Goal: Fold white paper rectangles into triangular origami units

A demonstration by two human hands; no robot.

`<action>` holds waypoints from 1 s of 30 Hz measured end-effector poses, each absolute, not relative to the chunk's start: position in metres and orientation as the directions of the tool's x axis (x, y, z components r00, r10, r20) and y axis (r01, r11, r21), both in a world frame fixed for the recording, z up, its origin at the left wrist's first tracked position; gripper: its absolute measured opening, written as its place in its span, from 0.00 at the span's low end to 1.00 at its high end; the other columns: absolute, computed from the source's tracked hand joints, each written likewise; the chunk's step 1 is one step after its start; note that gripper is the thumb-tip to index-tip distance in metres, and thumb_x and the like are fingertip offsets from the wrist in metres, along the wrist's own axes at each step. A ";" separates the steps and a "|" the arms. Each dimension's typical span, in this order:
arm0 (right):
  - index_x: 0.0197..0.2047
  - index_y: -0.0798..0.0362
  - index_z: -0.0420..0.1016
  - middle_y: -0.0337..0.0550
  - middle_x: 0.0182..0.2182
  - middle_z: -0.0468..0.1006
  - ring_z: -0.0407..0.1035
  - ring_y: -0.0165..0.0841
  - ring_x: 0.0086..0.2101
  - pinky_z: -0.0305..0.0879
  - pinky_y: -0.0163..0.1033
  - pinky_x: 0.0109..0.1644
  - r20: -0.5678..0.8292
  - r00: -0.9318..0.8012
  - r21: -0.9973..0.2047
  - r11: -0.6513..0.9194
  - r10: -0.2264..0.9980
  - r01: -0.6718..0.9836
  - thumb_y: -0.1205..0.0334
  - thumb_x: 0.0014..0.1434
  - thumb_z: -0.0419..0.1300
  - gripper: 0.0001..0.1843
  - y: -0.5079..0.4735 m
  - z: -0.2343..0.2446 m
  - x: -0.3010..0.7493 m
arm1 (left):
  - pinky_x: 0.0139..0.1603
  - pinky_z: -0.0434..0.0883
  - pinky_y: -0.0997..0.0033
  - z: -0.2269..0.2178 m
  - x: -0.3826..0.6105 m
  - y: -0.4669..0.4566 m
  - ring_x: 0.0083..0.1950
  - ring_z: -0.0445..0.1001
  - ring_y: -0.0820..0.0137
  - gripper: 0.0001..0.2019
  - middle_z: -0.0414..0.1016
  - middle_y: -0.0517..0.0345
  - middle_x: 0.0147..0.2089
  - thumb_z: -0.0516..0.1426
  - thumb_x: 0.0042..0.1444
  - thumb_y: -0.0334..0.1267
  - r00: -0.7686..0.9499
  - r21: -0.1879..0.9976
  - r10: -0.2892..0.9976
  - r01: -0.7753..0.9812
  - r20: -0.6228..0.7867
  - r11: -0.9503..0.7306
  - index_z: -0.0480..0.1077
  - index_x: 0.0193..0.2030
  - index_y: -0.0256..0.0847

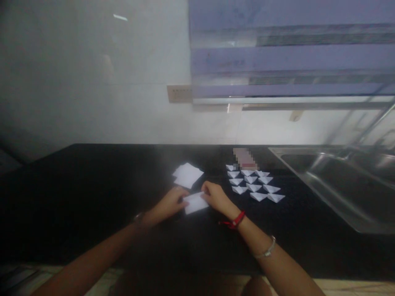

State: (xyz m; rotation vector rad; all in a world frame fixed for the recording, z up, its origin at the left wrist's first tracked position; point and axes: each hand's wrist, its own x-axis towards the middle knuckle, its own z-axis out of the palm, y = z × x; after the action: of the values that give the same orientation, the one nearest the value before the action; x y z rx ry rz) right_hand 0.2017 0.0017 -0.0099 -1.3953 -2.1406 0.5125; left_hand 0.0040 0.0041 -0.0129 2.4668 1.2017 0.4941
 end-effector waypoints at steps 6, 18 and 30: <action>0.32 0.57 0.71 0.37 0.22 0.70 0.63 0.26 0.24 0.56 0.30 0.27 0.154 -0.312 -0.700 0.326 0.938 0.636 0.65 0.49 0.55 0.07 0.003 -0.008 0.204 | 0.36 0.62 0.72 -0.012 0.001 0.007 0.35 0.66 0.70 0.08 0.69 0.56 0.32 0.49 0.53 0.36 0.492 0.559 0.830 0.624 0.261 -0.546 0.68 0.30 0.36; 0.32 0.56 0.71 0.41 0.25 0.72 0.64 0.29 0.26 0.58 0.34 0.30 0.222 -0.230 -0.621 0.319 0.948 0.716 0.60 0.53 0.50 0.11 0.005 -0.001 0.213 | 0.31 0.62 0.74 -0.003 -0.012 0.014 0.30 0.65 0.71 0.10 0.68 0.58 0.28 0.49 0.51 0.39 0.343 0.727 0.919 0.579 0.193 -0.369 0.67 0.28 0.35; 0.36 0.56 0.71 0.39 0.23 0.71 0.63 0.28 0.24 0.59 0.33 0.28 0.231 -0.131 -0.792 0.265 0.964 0.551 0.59 0.50 0.54 0.12 0.009 -0.015 0.199 | 0.32 0.61 0.76 -0.008 0.000 0.006 0.30 0.64 0.74 0.08 0.66 0.62 0.29 0.50 0.51 0.36 0.402 0.729 0.899 0.562 0.172 -0.391 0.65 0.37 0.38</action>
State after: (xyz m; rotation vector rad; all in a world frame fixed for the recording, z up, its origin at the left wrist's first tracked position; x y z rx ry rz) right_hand 0.1989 0.0090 -0.0154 -1.3831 -1.7912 0.7015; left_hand -0.0003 0.0059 -0.0084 2.0847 1.2414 0.7596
